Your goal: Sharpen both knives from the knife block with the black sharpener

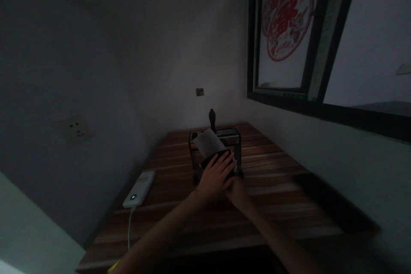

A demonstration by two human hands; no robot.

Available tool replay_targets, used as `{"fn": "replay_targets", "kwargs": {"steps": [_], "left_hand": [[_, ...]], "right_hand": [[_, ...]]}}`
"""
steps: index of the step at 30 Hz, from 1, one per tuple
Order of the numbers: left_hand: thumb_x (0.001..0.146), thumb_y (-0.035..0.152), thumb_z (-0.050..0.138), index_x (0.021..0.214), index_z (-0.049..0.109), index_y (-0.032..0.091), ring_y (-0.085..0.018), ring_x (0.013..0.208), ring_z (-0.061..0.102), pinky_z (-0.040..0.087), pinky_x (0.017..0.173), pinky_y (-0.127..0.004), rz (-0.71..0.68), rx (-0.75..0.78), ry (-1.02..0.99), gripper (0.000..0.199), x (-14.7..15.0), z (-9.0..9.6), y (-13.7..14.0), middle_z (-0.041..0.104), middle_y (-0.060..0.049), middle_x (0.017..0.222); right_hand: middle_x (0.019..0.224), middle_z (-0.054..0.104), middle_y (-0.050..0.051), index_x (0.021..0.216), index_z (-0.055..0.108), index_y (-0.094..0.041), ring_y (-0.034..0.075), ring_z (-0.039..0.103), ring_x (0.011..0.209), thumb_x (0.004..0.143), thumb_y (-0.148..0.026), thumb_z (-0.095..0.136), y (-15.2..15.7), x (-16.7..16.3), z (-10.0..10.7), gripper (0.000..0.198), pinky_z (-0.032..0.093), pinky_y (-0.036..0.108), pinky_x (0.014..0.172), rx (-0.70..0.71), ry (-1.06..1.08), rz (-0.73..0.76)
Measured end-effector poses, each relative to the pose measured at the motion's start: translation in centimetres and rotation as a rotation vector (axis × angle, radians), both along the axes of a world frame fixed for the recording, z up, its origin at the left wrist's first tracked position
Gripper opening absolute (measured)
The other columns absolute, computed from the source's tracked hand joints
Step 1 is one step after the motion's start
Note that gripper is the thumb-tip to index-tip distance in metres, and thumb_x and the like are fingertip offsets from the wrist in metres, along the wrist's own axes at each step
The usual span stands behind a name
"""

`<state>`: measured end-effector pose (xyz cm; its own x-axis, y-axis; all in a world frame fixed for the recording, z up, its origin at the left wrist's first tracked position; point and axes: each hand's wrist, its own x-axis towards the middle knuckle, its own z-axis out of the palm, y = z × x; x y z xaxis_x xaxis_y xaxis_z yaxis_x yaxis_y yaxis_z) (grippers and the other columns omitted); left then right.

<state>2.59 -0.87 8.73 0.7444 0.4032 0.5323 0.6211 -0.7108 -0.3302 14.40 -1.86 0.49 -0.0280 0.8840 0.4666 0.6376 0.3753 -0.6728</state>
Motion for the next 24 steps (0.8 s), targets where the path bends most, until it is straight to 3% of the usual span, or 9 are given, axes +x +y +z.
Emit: {"fn": "replay_targets", "kwargs": {"steps": [6, 18, 24], "left_hand": [[0.085, 0.038, 0.037, 0.129, 0.031, 0.023, -0.018, 0.13, 0.017, 0.018, 0.105, -0.041, 0.054, 0.005, -0.064, 0.048, -0.6, 1.9, 0.9, 0.023, -0.002, 0.141], [0.085, 0.031, 0.037, 0.13, 0.03, 0.023, -0.017, 0.131, 0.012, 0.014, 0.107, -0.042, 0.162, 0.046, -0.181, 0.046, -1.7, 5.2, 3.1, 0.02, -0.001, 0.142], [0.086, 0.032, 0.035, 0.13, 0.03, 0.023, -0.017, 0.131, 0.012, 0.014, 0.107, -0.042, 0.188, 0.069, -0.199, 0.045, -2.0, 5.9, 3.6, 0.022, -0.002, 0.141]], "right_hand": [[0.086, 0.064, 0.01, 0.089, 0.06, -0.015, 0.022, 0.058, 0.081, 0.071, -0.03, 0.057, -0.1, 0.0, 0.8, 0.024, 0.043, 0.031, 0.072, 0.049, -0.054, 0.001], [0.067, 0.061, 0.006, 0.072, 0.057, -0.016, 0.017, 0.054, 0.064, 0.075, -0.043, 0.05, 0.0, -0.1, 0.4, 0.028, 0.039, 0.026, 0.058, 0.057, -0.121, -0.065], [0.067, 0.06, 0.005, 0.071, 0.055, -0.016, 0.017, 0.055, 0.064, 0.076, -0.044, 0.049, -0.2, -0.1, 0.5, 0.029, 0.037, 0.026, 0.058, 0.064, -0.122, -0.065]]}}
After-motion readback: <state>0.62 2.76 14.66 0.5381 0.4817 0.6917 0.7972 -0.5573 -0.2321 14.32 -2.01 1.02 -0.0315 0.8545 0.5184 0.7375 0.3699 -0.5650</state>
